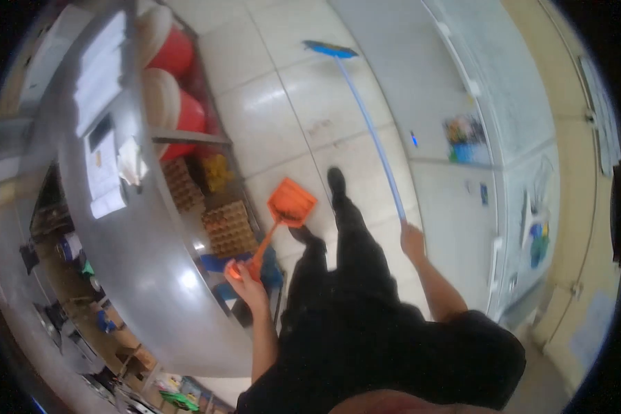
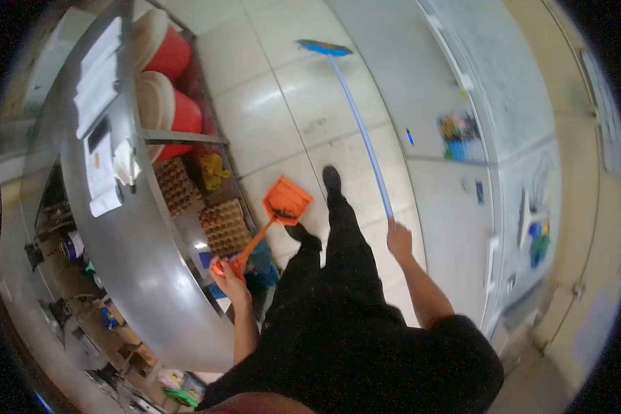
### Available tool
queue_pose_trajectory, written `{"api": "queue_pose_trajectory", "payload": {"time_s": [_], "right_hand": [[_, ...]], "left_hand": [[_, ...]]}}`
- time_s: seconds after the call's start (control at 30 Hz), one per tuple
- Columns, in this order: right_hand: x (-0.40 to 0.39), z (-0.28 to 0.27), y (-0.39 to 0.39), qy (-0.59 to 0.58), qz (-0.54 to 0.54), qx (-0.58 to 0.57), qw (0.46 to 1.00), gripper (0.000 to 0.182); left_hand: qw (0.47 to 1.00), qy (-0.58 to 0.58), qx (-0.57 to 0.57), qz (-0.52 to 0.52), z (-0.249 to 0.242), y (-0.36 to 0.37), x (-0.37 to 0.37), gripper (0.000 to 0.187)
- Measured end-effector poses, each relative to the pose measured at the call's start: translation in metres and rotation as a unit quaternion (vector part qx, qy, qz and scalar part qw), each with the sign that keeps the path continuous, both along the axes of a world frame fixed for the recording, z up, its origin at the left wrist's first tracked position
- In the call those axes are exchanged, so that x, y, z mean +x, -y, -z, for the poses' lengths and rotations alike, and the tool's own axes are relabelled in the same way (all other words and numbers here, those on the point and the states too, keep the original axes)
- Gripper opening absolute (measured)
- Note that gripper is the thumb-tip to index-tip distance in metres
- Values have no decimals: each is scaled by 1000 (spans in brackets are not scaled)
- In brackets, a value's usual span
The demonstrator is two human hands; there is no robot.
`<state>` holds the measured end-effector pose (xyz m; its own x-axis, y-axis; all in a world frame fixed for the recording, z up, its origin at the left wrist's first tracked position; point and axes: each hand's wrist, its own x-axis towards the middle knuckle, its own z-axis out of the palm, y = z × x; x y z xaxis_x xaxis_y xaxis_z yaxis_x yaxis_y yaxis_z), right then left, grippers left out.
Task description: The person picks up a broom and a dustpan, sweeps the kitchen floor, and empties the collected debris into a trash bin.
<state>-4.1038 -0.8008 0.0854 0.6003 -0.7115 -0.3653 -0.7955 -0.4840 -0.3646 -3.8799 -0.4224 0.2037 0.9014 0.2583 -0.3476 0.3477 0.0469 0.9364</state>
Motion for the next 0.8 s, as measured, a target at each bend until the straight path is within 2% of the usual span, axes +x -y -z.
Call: {"api": "queue_pose_trajectory", "payload": {"time_s": [0.07,0.1,0.13,0.17,0.2,0.23,0.3,0.37,0.4,0.43,0.47,0.5,0.53,0.57,0.6,0.63,0.67,0.7,0.73,0.77,0.8], "right_hand": [[118,76,68,19,-41,-33,998,59],[185,100,98,45,-123,-83,988,60],[258,117,121,21,-77,-52,995,61],[318,182,163,-35,-198,-121,972,34],[388,207,186,-62,-249,-140,956,44],[453,223,199,-32,-245,-131,960,38],[563,229,215,17,-160,-6,987,28],[628,217,213,9,-57,158,986,28],[640,230,204,5,-64,170,983,28],[645,242,200,-44,-155,149,976,33],[643,246,203,-91,-241,121,959,41],[623,302,203,-95,-237,106,961,37],[582,361,208,-76,-285,84,952,35],[512,340,217,-53,-370,9,927,34],[438,338,219,-104,-355,-10,929,35],[363,294,216,-155,-271,87,946,37],[284,246,213,-200,-296,87,930,36],[178,249,216,-234,-406,-4,884,36],[96,215,203,-291,-247,77,921,37],[39,119,183,-253,-375,74,889,38],[-19,61,160,-236,-329,75,911,37]], "left_hand": [[999,-20,-44,-23,11,21,-1,22],[999,-13,-31,-26,20,28,0,25],[999,-12,-18,-30,30,33,0,27],[999,-14,-22,-41,33,41,1,27],[998,-29,-34,-52,34,48,3,26],[998,-20,-27,-51,36,54,1,26],[998,-5,-2,-58,44,66,15,25],[999,-14,13,-49,44,81,17,24],[998,-17,25,-57,47,88,21,24],[998,-28,31,-54,47,96,25,23],[998,-40,30,-48,43,103,27,22],[997,-42,22,-62,43,106,30,22],[997,-42,17,-64,44,105,30,22],[997,-42,20,-66,43,98,27,21],[997,-40,19,-66,44,92,30,21],[997,-39,8,-66,40,86,33,21],[998,-35,14,-60,35,81,33,21],[998,-28,20,-56,34,77,33,21],[998,-27,10,-59,35,75,33,21],[997,-32,2,-67,35,69,30,21],[997,-37,-4,-72,34,61,27,21]]}}
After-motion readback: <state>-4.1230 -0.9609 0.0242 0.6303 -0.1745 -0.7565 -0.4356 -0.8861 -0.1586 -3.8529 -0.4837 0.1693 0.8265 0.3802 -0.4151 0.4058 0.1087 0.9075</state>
